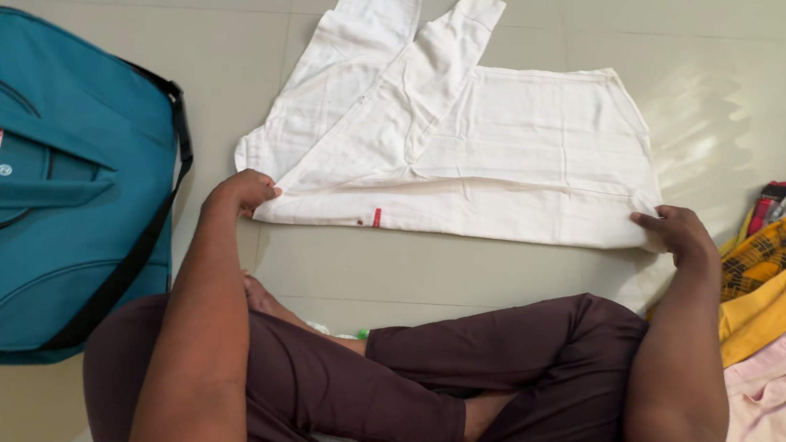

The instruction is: The person sits on the floor and folds a white long-sleeved shirt by aligning the sleeves and folding different sections of the garment.

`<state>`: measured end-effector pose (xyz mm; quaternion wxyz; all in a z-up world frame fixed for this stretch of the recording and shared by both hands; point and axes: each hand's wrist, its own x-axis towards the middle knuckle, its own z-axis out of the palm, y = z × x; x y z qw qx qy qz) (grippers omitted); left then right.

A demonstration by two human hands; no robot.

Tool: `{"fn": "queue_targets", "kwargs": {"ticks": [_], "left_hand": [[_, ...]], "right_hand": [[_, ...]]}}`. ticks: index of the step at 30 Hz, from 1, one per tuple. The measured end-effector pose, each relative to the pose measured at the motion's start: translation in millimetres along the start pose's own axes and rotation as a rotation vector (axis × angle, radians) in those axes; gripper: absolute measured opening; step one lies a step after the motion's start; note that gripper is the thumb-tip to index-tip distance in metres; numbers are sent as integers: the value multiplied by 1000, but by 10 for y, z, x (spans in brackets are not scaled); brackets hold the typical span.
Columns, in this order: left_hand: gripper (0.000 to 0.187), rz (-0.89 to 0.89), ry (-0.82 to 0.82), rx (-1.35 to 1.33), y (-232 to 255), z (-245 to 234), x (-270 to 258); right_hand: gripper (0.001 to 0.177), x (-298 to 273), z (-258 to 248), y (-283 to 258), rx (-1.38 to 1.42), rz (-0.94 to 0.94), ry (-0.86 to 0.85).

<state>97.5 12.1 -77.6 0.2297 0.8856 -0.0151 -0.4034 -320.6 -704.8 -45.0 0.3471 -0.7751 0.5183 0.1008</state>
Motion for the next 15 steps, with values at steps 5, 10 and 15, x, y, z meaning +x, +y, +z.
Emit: {"fn": "queue_targets", "kwargs": {"ticks": [5, 10, 15], "left_hand": [[23, -114, -7, 74, 171, 42, -229], [37, -16, 87, 183, 432, -40, -415], [52, 284, 338, 73, 786, 244, -427]], "right_hand": [[52, -21, 109, 96, 104, -117, 67], [37, -112, 65, -97, -73, -233, 448], [22, -425, 620, -966, 34, -649, 246]]}}
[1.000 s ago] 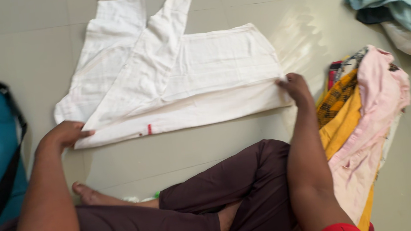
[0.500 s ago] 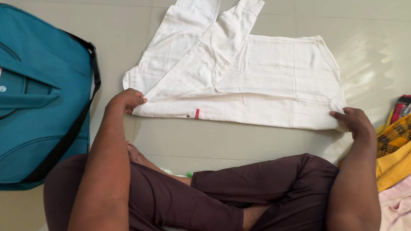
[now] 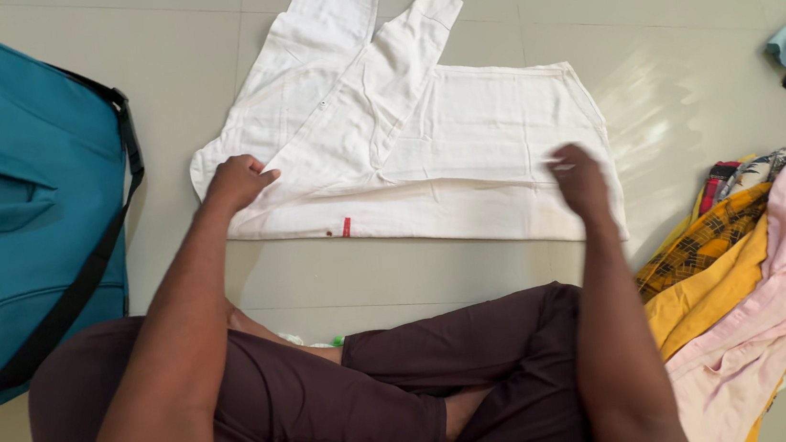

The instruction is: The person sits on the floor and folds a white long-sleeved shirt by aligning the sleeves and folding different sections of the garment.

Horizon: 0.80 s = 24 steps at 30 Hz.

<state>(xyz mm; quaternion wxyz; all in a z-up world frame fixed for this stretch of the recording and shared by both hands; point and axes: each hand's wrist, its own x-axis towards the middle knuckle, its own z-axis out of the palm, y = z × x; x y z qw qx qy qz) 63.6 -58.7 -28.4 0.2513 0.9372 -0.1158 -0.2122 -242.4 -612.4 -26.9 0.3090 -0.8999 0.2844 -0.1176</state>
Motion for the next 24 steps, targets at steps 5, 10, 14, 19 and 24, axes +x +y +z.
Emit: {"fn": "queue_targets", "kwargs": {"ticks": [5, 10, 14, 19, 24], "left_hand": [[48, 114, 80, -88, 378, 172, 74], [28, 136, 321, -193, 395, 315, 69], [20, 28, 438, -196, 337, 372, 37], [36, 47, 419, -147, 392, 359, 90], [64, 37, 287, -162, 614, 217, 361]], "right_hand": [[28, -431, 799, -1474, 50, -519, -321], [28, -733, 1012, -1999, -295, -701, -449], [54, -758, 1068, -1908, -369, -743, -436], [67, -728, 1061, -1864, -432, -694, -452], [72, -716, 1100, -1859, -424, -773, -458]]}}
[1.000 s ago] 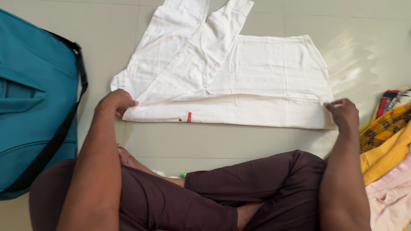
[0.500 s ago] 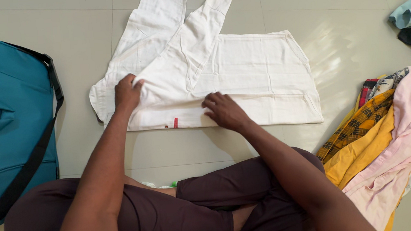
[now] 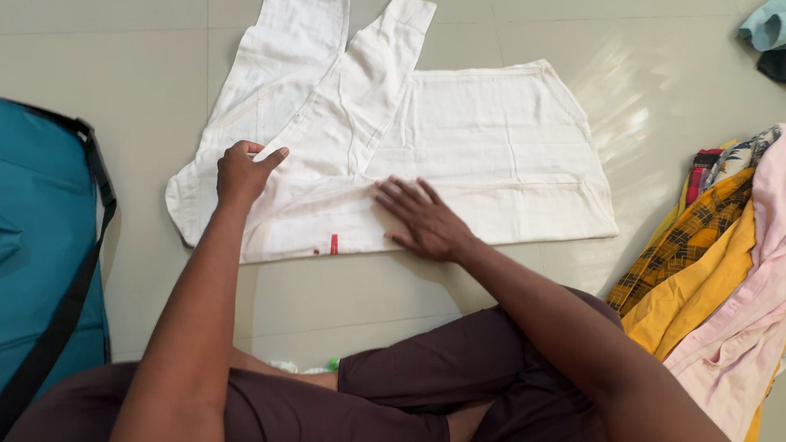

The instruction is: The person sits on the floor and folds a white long-sleeved shirt by aligning the sleeves and folding different sections of the garment.

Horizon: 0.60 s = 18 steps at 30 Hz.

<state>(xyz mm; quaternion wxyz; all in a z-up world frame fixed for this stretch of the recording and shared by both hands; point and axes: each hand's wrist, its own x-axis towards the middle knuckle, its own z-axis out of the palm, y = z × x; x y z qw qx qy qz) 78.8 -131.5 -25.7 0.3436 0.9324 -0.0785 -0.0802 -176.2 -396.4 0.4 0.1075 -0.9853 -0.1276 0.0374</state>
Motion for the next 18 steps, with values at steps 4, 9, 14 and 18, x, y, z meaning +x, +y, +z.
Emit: {"fn": "queue_targets", "kwargs": {"ticks": [4, 9, 14, 18], "left_hand": [[59, -63, -162, -134, 167, 55, 232], [34, -32, -145, -14, 135, 185, 288], [29, 199, 226, -18, 136, 248, 50], [37, 475, 397, 297, 303, 218, -347]], "right_hand": [[68, 1, 39, -45, -23, -35, -104], [69, 5, 15, -22, -26, -53, -124], [65, 43, -11, 24, 39, 15, -54], [71, 69, 14, 10, 15, 67, -36]]}}
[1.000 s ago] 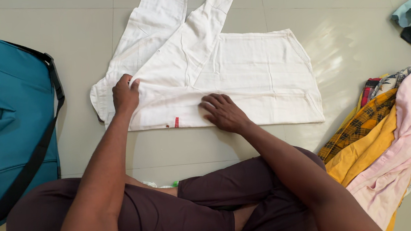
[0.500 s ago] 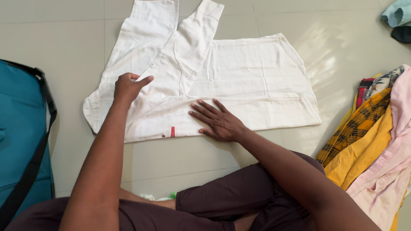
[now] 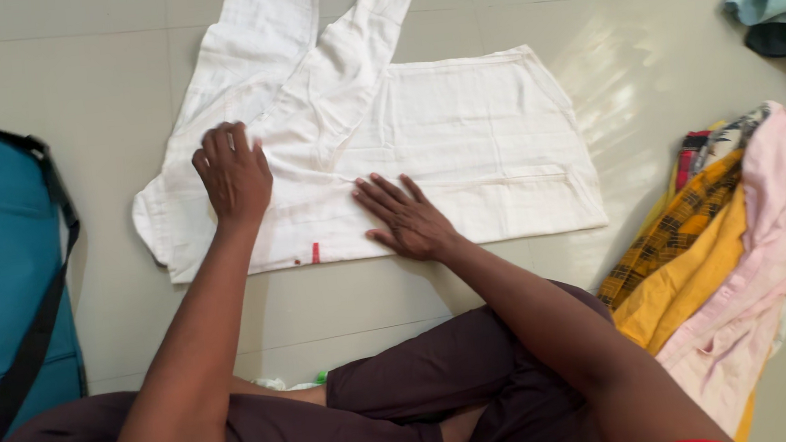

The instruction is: The person sits on the floor and folds a white long-sleeved shirt by aligning the sleeves and folding different sections of the garment.

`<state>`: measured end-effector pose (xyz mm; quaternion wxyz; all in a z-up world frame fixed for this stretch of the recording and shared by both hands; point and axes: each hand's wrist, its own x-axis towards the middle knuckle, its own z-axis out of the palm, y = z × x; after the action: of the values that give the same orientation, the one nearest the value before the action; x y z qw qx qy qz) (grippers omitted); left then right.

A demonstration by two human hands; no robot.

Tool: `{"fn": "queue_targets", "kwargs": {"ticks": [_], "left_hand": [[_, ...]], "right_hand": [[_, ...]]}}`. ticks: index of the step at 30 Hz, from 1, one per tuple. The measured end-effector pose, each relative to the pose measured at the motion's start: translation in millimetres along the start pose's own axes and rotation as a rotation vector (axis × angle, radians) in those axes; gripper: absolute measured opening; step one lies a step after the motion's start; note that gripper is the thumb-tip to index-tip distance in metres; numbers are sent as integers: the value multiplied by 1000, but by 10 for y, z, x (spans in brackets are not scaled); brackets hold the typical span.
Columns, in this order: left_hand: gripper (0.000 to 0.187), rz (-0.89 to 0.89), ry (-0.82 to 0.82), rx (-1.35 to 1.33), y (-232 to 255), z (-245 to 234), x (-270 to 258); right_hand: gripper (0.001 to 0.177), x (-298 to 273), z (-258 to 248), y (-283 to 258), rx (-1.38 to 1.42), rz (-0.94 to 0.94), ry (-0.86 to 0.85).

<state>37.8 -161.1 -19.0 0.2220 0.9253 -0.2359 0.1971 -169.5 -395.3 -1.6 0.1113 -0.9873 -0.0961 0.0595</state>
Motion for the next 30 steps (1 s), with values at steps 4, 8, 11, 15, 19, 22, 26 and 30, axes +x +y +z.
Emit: {"fn": "queue_targets", "kwargs": {"ticks": [4, 8, 11, 15, 19, 22, 26, 30], "left_hand": [[51, 297, -159, 101, 406, -63, -456], [73, 159, -332, -12, 597, -88, -840], [81, 84, -394, -31, 555, -65, -849], [85, 72, -387, -16, 553, -18, -759], [88, 80, -383, 3, 512, -17, -854], [91, 76, -356, 30, 499, -24, -915], [92, -30, -310, 144, 418, -119, -1021], [95, -151, -339, 145, 304, -315, -1131]], "right_hand": [[71, -108, 41, 125, -1, 34, 5], [73, -317, 108, 631, 17, 230, 44], [76, -708, 180, 1251, -31, 373, 82], [75, -1340, 130, 1928, -36, 623, 95], [74, -1634, 142, 2182, 11, 917, 237], [73, -1631, 135, 2257, 24, 909, 204], [72, -1640, 173, 2305, 34, 891, 194], [76, -1480, 126, 2501, 74, 993, 75]]}}
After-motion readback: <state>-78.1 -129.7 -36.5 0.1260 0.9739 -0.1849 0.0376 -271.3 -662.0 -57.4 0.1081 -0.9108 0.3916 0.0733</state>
